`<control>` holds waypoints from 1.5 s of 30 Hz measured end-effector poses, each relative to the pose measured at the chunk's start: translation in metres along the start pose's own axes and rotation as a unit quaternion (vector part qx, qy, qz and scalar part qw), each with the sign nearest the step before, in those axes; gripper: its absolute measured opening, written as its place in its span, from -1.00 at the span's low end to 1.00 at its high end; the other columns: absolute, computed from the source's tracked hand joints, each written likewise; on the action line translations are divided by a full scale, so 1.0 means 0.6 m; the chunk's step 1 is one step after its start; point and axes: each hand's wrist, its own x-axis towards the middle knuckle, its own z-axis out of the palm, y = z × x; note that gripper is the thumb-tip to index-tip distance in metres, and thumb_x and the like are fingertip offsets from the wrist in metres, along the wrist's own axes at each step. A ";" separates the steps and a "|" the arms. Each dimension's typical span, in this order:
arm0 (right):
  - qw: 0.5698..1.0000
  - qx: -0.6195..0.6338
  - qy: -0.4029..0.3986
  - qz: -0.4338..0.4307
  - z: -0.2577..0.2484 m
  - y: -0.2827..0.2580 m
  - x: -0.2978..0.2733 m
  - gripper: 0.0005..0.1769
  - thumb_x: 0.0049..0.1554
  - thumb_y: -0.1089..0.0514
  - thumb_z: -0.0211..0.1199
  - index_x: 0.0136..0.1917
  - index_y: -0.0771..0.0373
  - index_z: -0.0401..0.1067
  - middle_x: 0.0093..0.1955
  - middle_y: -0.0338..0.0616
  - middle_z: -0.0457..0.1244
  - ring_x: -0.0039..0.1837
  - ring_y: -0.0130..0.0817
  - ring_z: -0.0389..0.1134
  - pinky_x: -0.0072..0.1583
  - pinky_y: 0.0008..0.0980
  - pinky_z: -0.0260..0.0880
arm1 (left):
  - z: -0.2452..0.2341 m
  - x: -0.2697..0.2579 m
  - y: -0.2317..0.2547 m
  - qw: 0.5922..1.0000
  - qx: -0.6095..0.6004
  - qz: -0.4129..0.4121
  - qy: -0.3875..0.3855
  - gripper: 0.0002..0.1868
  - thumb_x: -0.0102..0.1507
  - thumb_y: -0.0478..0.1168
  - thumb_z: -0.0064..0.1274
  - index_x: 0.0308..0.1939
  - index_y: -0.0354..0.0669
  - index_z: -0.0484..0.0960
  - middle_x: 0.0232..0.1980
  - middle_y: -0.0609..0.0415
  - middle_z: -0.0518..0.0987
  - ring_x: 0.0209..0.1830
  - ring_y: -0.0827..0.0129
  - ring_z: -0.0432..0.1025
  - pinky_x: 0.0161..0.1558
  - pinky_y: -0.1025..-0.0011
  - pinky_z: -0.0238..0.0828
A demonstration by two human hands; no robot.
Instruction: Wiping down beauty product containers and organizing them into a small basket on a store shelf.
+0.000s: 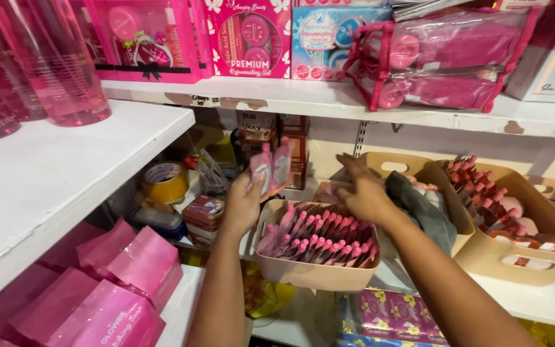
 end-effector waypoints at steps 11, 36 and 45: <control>0.977 0.178 -0.095 0.069 0.051 -0.181 0.015 0.06 -0.01 0.22 0.41 0.64 0.13 -0.05 0.47 0.10 0.14 -0.03 -0.22 0.30 0.00 -0.30 0.40 | -0.006 -0.071 -0.016 0.990 0.084 -0.081 -0.076 -0.66 0.39 -0.17 -0.12 0.18 -0.18 0.59 -0.04 -0.22 0.67 -0.07 0.02 0.59 -0.01 0.19 0.48; 0.976 -0.002 -0.151 -0.159 0.139 -0.151 0.017 -0.74 -0.17 0.32 0.35 -0.17 0.14 0.65 -0.05 -0.15 0.44 0.16 -0.02 0.30 0.25 -0.21 0.29 | -0.007 -0.048 -0.007 0.853 0.307 -0.151 -0.395 -0.36 0.28 0.18 0.16 -0.16 -0.52 0.69 -0.16 -0.40 0.65 -0.10 -0.10 0.61 0.06 0.13 0.51; 0.967 -0.018 -0.222 -0.125 0.144 -0.144 0.012 -0.60 -0.13 0.32 0.33 0.03 0.22 0.59 0.16 -0.05 0.41 0.22 0.07 0.28 0.27 -0.12 0.31 | 0.033 -0.052 -0.049 0.847 0.309 -0.140 -0.410 -0.33 0.26 0.00 0.05 0.23 -0.56 0.43 0.18 -0.46 0.53 0.17 -0.13 0.50 0.22 0.15 0.42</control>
